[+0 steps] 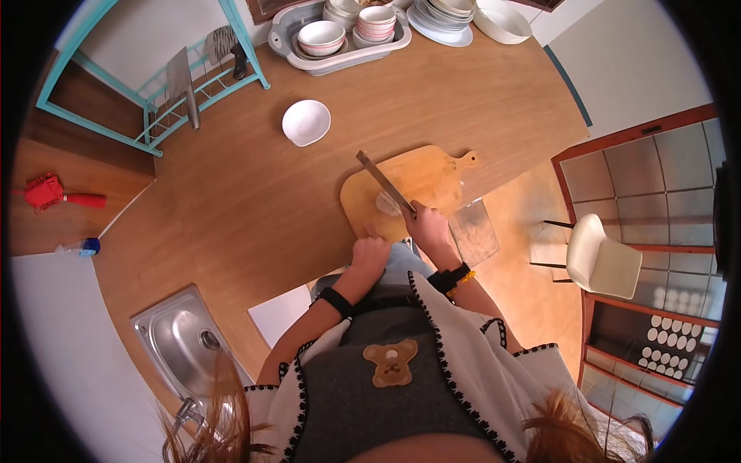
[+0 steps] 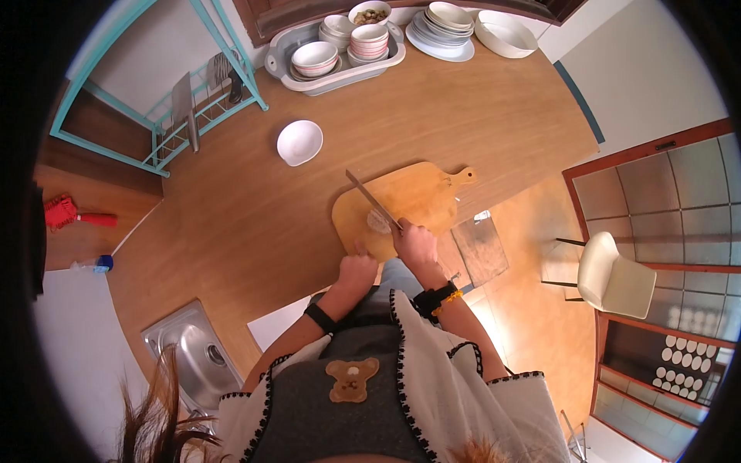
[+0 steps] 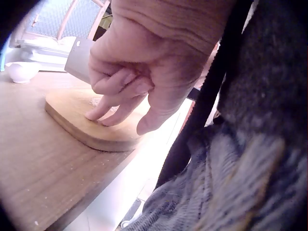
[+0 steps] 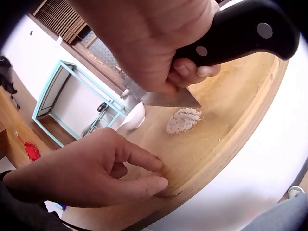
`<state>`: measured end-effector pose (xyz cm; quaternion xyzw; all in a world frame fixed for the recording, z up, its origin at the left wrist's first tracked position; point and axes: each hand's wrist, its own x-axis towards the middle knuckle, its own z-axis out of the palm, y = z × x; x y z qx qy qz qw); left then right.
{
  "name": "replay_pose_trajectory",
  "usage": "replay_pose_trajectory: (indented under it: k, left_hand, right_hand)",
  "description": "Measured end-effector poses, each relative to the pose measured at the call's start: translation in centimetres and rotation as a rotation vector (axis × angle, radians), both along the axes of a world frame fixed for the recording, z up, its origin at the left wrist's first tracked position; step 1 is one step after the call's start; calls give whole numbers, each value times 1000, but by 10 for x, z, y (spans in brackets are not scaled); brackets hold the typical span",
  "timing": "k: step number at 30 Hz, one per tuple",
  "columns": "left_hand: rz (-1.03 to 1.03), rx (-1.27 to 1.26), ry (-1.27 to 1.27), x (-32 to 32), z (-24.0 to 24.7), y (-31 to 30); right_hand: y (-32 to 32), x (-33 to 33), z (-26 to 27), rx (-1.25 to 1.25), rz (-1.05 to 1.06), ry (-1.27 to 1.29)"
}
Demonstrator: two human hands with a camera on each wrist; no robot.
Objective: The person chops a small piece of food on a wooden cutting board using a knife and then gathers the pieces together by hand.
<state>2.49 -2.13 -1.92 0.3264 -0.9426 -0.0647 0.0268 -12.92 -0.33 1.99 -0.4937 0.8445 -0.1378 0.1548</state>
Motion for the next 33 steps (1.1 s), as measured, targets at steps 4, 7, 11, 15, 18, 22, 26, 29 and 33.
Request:
replay_pose_trajectory:
  k: [4,7,11,15,18,22,26,29,33]
  left_hand:
    - [-27,48,-10,-2,1,-4]
    - [-10,-9,-9,0,0,-3]
    - [-52,95,-33,-2,4,-7]
    - [-35,39,5,1,1,-7]
    - [-86,69,24,-1,3,-12]
    - [-44,46,21,0,3,-11]
    - [-35,64,47,3,4,-9]
    - [-30,68,23,1,5,-8]
    - [-27,30,20,4,1,-7]
  right_hand:
    - [-1,-6,4,20,-2,5]
    - [-2,-2,9,9,-14,-18]
    - [-2,-4,9,70,3,3]
    - [-2,-8,9,1,-63,-28]
    - [-6,-15,15,-19,-124,-37]
    - [-5,-14,9,73,-46,17]
    - [-2,-9,8,58,-30,5]
    - [-1,-8,8,120,8,63]
    - [0,-7,5,78,33,37]
